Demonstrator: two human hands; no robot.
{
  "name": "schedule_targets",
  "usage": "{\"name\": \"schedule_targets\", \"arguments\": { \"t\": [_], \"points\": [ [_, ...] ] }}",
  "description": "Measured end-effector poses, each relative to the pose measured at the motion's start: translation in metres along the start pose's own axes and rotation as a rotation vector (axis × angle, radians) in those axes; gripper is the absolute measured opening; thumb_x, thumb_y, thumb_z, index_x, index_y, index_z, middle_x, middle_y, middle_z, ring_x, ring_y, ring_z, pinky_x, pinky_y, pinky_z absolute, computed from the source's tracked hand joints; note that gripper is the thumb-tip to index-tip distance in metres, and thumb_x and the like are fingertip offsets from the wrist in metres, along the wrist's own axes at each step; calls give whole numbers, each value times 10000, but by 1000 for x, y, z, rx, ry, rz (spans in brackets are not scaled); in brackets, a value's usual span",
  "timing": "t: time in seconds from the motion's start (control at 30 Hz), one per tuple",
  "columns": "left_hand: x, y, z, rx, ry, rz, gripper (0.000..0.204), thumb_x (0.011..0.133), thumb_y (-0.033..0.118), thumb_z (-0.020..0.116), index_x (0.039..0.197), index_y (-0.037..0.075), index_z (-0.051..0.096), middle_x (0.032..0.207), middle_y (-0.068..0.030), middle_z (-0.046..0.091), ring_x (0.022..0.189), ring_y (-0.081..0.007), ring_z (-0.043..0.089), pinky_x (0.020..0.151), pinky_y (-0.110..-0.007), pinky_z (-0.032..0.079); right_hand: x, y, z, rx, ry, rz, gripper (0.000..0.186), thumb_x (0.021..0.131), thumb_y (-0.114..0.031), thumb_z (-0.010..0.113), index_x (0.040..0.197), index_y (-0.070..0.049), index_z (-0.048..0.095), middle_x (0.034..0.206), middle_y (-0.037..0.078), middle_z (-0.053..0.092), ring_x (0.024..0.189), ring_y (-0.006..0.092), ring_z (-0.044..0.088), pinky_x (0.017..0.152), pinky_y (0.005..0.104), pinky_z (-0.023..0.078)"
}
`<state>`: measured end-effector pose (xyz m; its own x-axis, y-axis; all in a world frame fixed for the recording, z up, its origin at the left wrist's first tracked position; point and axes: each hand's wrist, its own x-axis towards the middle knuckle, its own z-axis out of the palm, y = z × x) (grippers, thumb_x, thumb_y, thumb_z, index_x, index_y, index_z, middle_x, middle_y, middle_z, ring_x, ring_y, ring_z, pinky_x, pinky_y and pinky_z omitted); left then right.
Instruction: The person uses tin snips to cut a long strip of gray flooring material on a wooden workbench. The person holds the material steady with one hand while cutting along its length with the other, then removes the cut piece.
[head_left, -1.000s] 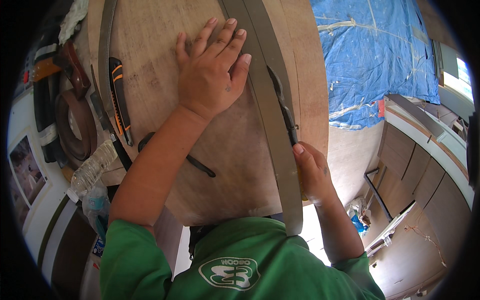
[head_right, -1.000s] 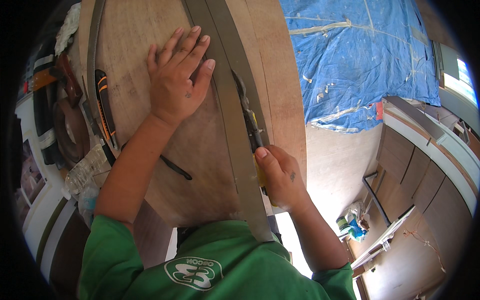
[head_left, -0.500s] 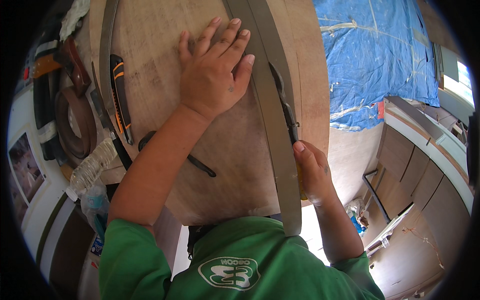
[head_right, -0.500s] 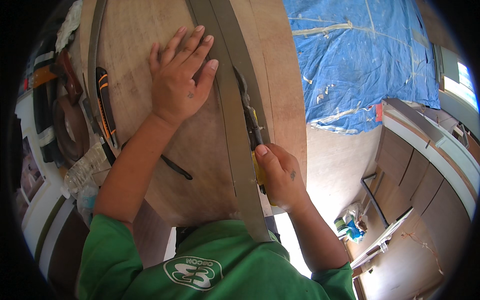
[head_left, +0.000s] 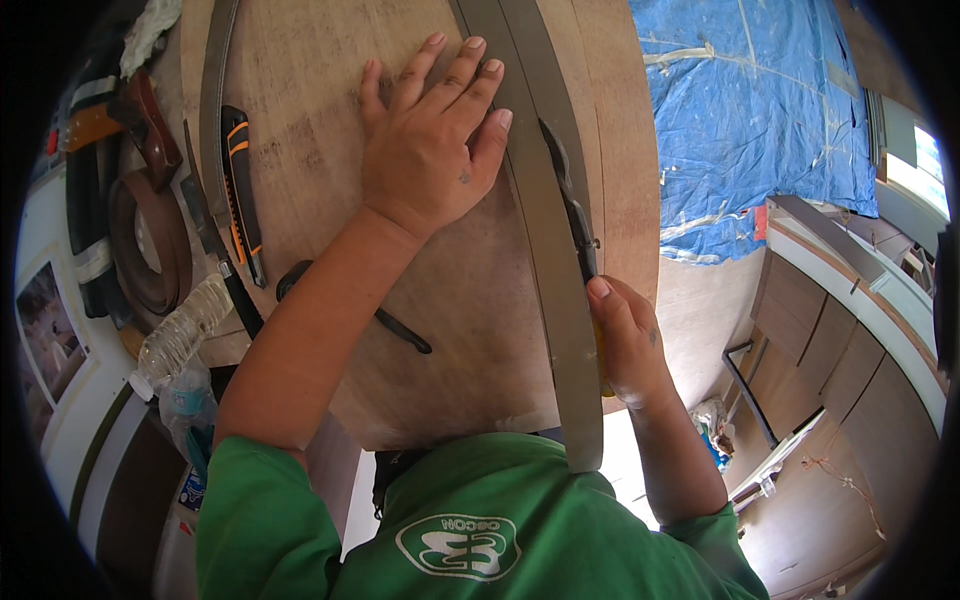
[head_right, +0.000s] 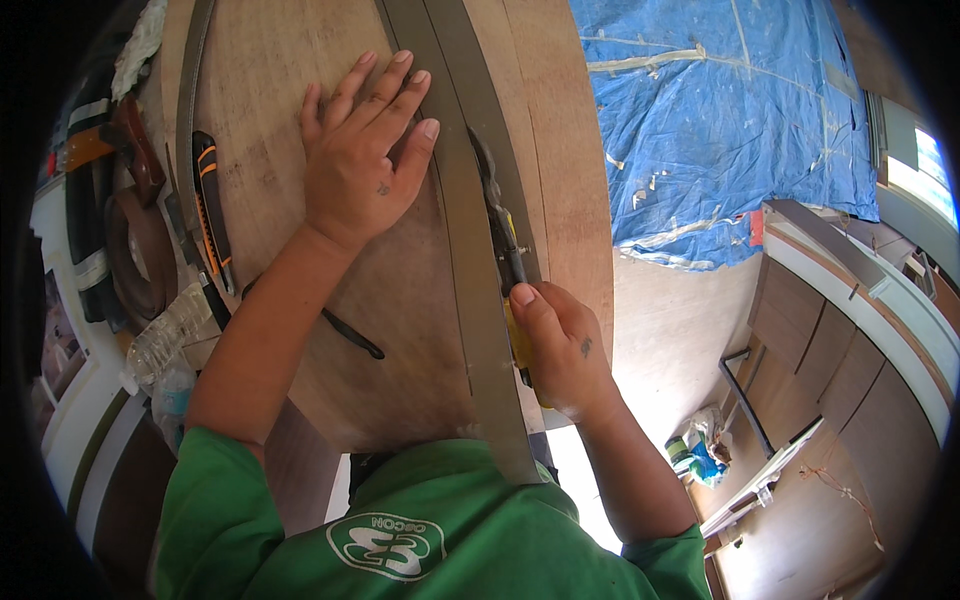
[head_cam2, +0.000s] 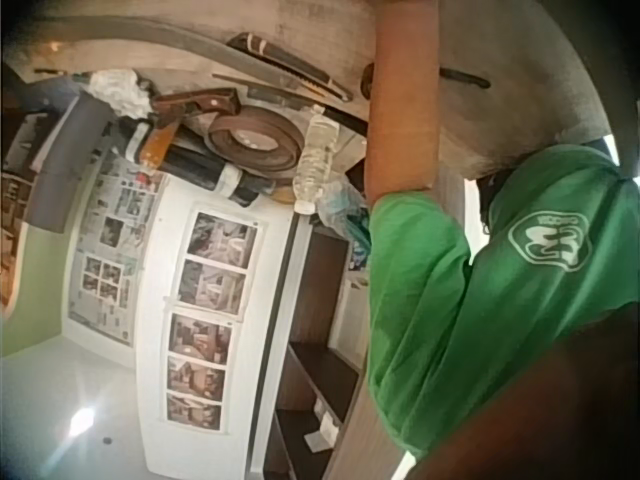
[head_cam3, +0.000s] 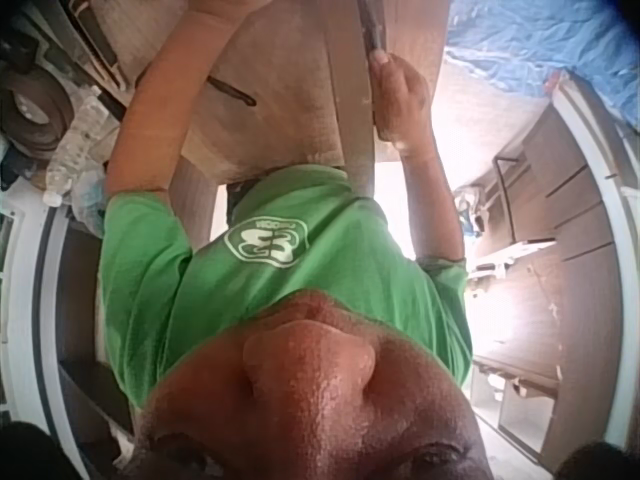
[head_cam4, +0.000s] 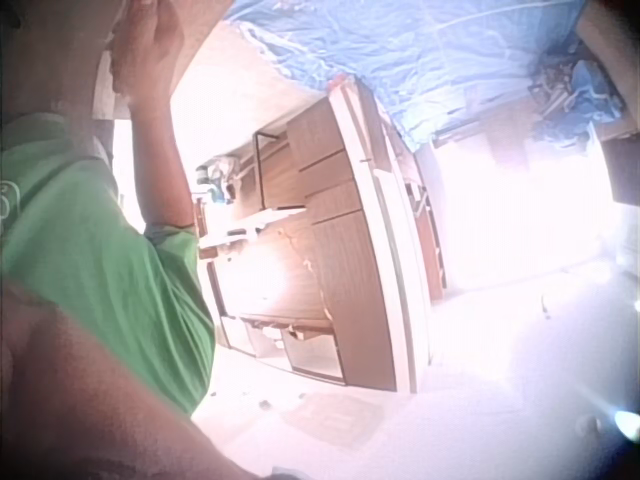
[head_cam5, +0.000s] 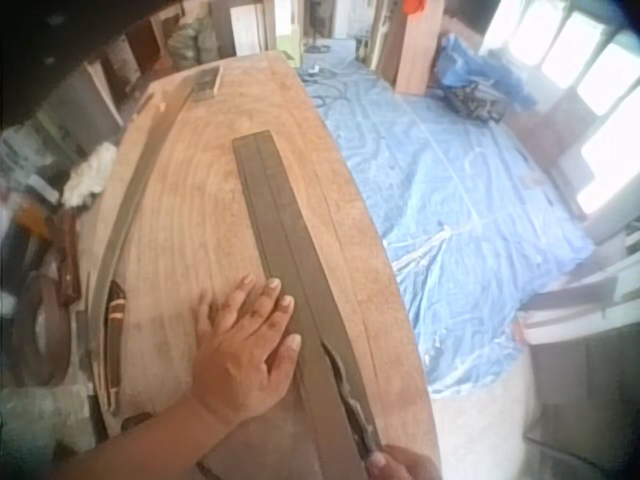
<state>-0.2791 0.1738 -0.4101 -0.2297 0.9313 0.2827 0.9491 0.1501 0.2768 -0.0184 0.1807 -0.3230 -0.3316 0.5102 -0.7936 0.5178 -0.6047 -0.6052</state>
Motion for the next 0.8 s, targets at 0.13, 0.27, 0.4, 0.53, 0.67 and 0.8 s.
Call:
{"name": "schedule_targets", "arguments": {
  "t": [0.13,0.27,0.4,0.53,0.67,0.8],
  "points": [
    [0,0,-1,-3,6,1,423,1002,325,709,1397,176,734,1519,-21,665,1476,-283,528,1261,-615,201,0,-2,1,35,-8,7,493,1115,-433,550,938,13,661,798,40,613,773,128,556,701,316,459],
    [0,0,-1,-2,9,-1,418,1001,319,708,1392,173,738,1518,-21,666,1474,-283,530,1261,-611,203,3,6,-1,-56,20,-68,494,1113,-429,562,914,14,652,789,38,607,759,123,555,683,318,459],
    [0,0,-1,-7,6,-2,417,1001,322,706,1388,171,740,1516,-23,667,1475,-281,528,1261,-609,204,3,7,-2,-63,17,-81,484,1112,-421,569,899,7,648,781,40,603,746,119,553,671,313,457],
    [0,0,-1,-6,8,1,416,1000,324,705,1384,169,743,1514,-25,668,1475,-278,528,1261,-608,205,3,-1,2,10,13,-30,477,1112,-419,560,905,2,650,780,43,603,740,119,552,666,306,454],
    [1,0,-1,-16,9,-3,416,999,322,704,1382,166,743,1514,-27,668,1473,-277,529,1260,-607,206,5,-7,4,42,6,5,483,1116,-421,547,915,6,652,782,43,604,751,122,550,680,310,454],
    [0,0,-2,-20,13,-3,414,1000,321,701,1380,161,744,1510,-30,671,1473,-281,530,1259,-608,206,8,-2,1,-60,9,-56,496,1120,-426,538,924,15,653,785,42,603,771,126,542,706,317,451]
  ]
}}
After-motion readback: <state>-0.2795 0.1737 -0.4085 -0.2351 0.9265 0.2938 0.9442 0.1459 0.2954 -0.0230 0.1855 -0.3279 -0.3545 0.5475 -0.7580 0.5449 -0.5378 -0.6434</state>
